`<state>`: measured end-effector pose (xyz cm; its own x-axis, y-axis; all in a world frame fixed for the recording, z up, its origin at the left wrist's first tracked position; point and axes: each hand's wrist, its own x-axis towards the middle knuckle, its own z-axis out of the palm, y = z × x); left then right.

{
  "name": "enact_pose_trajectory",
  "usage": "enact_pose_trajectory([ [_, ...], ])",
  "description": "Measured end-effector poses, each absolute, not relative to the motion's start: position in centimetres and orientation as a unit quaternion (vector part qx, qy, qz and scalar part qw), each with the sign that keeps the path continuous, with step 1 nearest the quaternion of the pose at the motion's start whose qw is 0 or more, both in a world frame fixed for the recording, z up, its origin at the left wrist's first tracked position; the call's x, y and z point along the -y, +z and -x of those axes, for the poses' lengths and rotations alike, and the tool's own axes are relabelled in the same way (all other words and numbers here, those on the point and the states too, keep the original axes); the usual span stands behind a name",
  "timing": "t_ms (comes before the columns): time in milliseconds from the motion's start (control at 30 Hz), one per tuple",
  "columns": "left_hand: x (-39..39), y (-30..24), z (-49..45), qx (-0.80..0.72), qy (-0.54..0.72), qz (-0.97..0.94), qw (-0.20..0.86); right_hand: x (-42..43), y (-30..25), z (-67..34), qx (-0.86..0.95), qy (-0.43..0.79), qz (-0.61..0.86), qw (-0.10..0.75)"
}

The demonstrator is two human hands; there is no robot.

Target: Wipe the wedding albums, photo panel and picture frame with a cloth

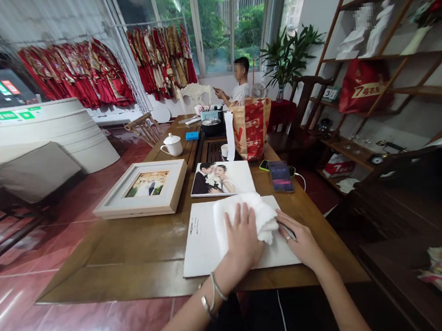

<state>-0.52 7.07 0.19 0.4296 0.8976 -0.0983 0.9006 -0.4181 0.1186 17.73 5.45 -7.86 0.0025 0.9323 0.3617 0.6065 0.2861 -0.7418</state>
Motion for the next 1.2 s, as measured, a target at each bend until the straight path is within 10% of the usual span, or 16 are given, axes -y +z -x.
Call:
enact_pose_trajectory([
  [533, 0.7, 0.3, 3.4, -0.394, -0.014, -0.893, 0.217, -6.2, -8.2, -17.7, 0.665, 0.192, 0.578, 0.432],
  [900, -8.0, -1.2, 2.0, -0.508, 0.052, -0.855, 0.091, -5.7, -8.2, -17.2, 0.653, 0.186, 0.589, 0.438],
  [1200, 0.8, -2.5, 0.7, -0.466, 0.028, -0.880, 0.092, -5.8, -8.6, -18.0, 0.649, 0.234, 0.556, 0.463],
])
